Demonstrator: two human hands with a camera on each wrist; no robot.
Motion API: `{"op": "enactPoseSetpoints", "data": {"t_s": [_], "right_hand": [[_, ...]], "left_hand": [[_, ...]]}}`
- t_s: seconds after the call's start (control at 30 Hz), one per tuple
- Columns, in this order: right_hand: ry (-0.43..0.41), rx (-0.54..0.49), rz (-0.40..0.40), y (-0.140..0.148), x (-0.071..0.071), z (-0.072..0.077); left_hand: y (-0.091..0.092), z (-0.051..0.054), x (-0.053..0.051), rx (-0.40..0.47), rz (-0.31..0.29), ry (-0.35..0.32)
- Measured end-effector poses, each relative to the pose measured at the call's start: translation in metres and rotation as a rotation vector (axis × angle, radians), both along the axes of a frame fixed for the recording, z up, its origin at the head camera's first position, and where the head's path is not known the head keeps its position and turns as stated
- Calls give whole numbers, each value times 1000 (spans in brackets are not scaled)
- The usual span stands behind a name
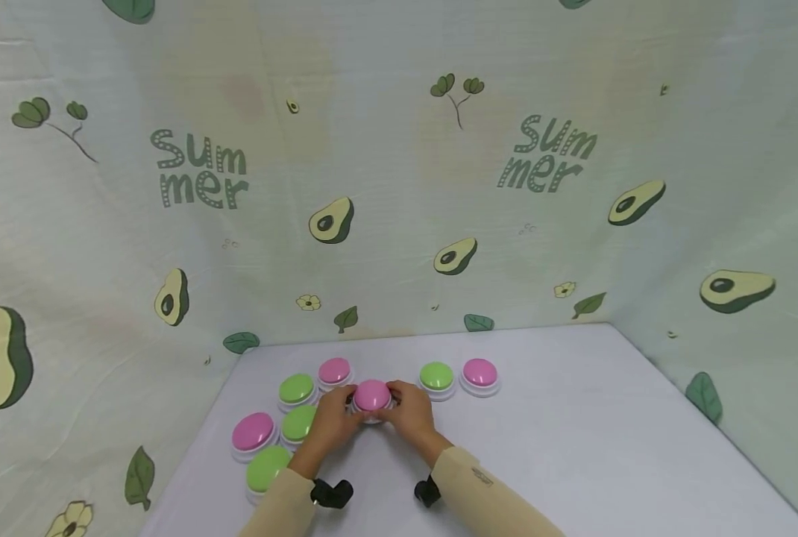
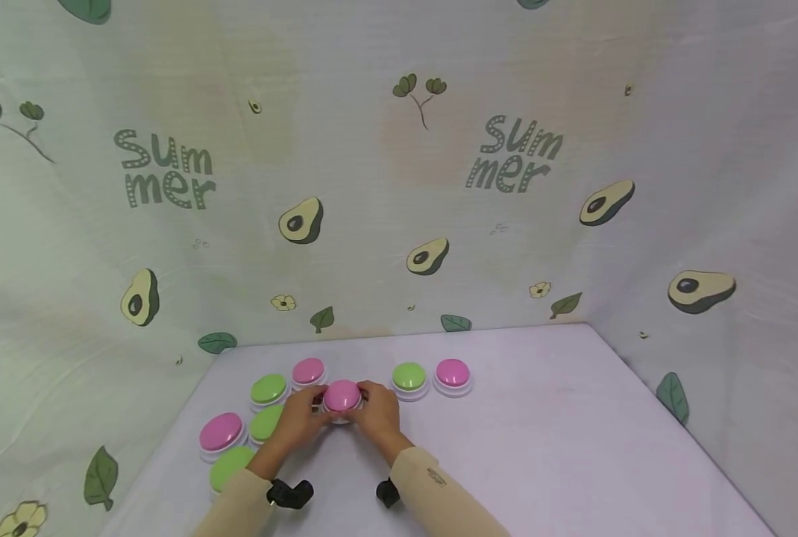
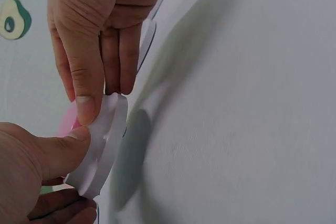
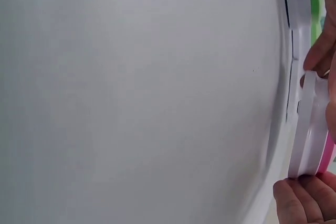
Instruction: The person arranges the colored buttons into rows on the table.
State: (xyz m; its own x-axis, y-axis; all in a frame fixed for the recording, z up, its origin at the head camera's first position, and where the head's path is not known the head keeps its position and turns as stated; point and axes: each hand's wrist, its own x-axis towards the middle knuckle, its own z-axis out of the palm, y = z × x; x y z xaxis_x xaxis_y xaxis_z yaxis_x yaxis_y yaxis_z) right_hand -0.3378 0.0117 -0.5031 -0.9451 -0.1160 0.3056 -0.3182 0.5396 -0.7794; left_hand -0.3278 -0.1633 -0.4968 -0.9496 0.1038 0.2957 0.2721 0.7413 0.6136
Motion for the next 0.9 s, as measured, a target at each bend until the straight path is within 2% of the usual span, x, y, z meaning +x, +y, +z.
{"op": "enactPoseSetpoints", "data": {"t_s": [0.13, 0.3, 0.43, 0.6, 0.9], "right_hand": [[-25, -23, -13, 10, 5, -1], [-45, -68, -11, 25, 12, -2], [-57, -92, -12, 36, 16, -2], [-61, -95, -19, 50, 20, 0], [-90, -121, -20, 82, 29, -4]], "left_hand": [[8, -3, 1, 47, -38, 21], [20, -8, 3, 59, -66, 54], [30, -11, 4, 60, -52, 40], [44, -12, 7, 100, -37, 13], [75, -15, 13, 115, -72, 10]]}}
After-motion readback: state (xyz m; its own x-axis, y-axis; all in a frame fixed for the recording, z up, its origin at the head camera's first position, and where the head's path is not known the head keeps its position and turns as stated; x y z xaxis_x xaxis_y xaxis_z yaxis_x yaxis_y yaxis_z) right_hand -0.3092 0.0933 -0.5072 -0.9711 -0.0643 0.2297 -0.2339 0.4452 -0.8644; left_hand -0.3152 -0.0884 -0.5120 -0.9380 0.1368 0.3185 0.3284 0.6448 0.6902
